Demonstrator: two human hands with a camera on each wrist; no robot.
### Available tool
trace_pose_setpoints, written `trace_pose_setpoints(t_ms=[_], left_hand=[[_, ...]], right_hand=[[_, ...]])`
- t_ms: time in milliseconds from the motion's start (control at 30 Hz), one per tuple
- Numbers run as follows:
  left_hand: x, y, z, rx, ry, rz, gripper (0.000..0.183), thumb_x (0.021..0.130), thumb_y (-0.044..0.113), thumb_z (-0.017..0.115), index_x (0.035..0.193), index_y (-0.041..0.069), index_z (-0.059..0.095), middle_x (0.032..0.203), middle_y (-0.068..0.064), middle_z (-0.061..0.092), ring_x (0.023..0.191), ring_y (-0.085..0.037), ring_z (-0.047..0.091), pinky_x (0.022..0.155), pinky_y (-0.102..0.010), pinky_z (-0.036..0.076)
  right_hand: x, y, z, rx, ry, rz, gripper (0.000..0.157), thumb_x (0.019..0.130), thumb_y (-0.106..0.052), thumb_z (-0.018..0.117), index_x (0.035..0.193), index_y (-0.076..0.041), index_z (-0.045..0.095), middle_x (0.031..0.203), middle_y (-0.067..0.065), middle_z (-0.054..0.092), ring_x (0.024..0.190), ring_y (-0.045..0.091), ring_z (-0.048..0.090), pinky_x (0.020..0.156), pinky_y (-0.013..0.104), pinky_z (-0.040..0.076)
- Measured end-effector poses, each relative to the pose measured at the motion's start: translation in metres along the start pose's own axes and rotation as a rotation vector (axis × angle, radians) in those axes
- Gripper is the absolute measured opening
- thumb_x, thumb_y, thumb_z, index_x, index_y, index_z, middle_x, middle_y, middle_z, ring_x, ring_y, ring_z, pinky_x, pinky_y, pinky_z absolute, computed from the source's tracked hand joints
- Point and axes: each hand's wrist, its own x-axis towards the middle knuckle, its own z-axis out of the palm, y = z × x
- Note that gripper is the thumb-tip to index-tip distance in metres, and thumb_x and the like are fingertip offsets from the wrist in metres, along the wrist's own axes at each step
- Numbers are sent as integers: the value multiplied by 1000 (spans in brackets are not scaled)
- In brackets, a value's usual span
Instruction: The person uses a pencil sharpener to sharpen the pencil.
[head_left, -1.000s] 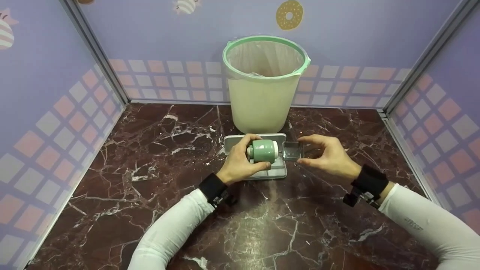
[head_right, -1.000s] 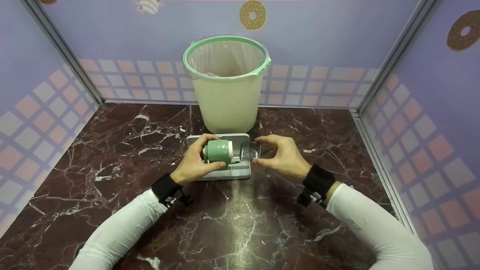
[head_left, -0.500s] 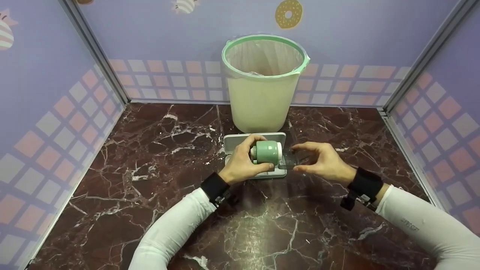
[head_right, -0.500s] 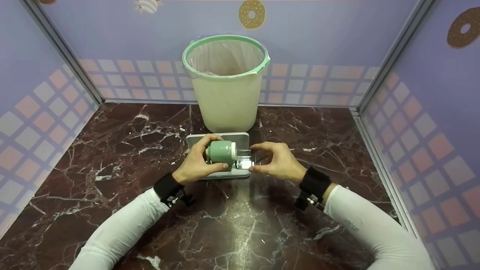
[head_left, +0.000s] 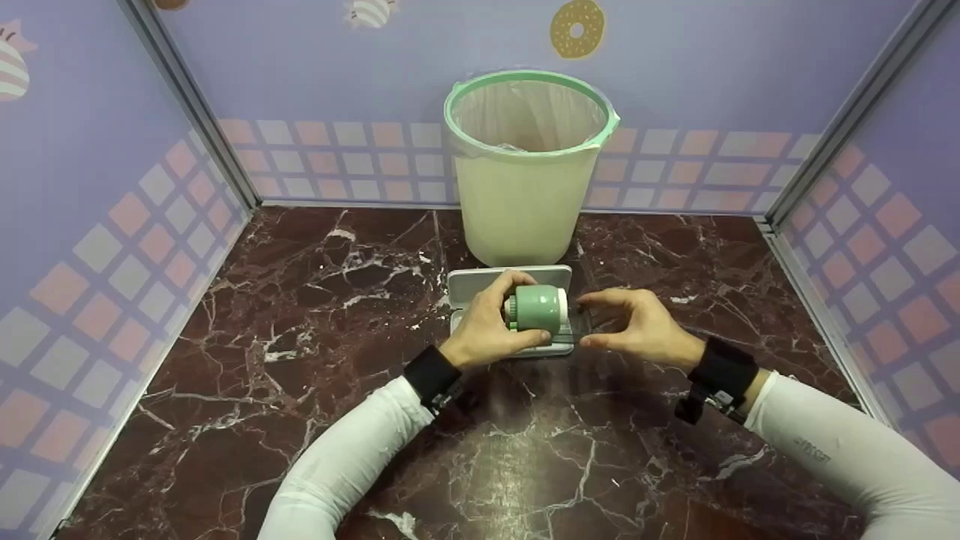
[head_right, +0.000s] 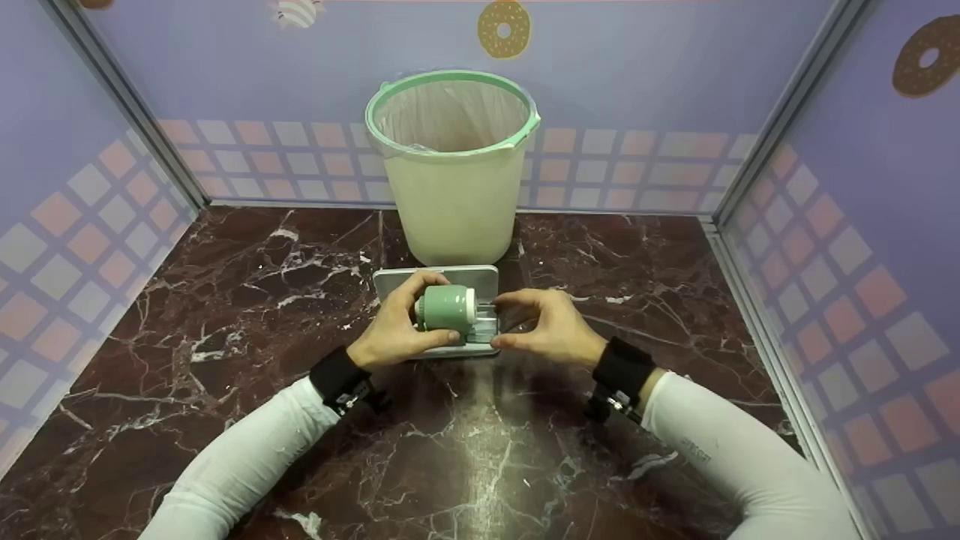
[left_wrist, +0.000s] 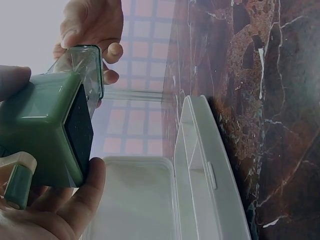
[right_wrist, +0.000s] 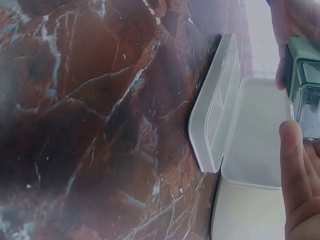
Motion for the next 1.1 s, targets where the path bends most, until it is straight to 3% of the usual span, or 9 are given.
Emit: trace_pose_setpoints(t_ms=[200, 400, 600, 833, 1100], left_hand=[[0, 0, 3, -26, -16, 2, 73, 79, 20, 97, 141, 11, 59, 130, -13, 75, 108, -19, 70, 96, -38, 60], [0, 0, 6, -50, -32, 1, 74, 79, 18, 97, 142, 9, 58, 131, -14, 74, 111, -21, 70, 98, -37, 60], [0, 0, 9, -76, -50, 7, 73, 80, 16, 97, 141, 9, 58, 131, -15, 74, 112, -22, 71, 99, -37, 61], [0, 2, 12, -66, -45, 13, 73, 80, 17, 97, 141, 9, 59, 130, -14, 75, 111, -21, 72, 99, -36, 61], [0, 2, 13, -56, -33, 11, 73, 80, 17, 97, 141, 10, 59, 131, -13, 75, 112, -22, 71, 100, -37, 60]], right_hand=[[3, 0, 4, -2, -14, 0, 61, 83, 4, 93, 140, 10, 70, 131, 32, 78, 100, 25, 85, 85, 25, 68], [6, 0, 9, -5, -19, 12, 60, 83, 2, 95, 138, 9, 72, 120, 28, 81, 99, 24, 85, 87, 34, 70], [8, -2, 14, -16, -15, 4, 61, 81, 2, 96, 137, 10, 72, 117, 27, 83, 97, 13, 83, 89, 47, 70], [10, -2, 18, 1, -7, -4, 60, 79, 4, 96, 134, 11, 73, 116, 29, 82, 94, 8, 81, 86, 30, 69], [10, -3, 19, -10, 9, 18, 58, 79, 2, 96, 132, 11, 74, 112, 28, 83, 92, 9, 82, 84, 29, 69]])
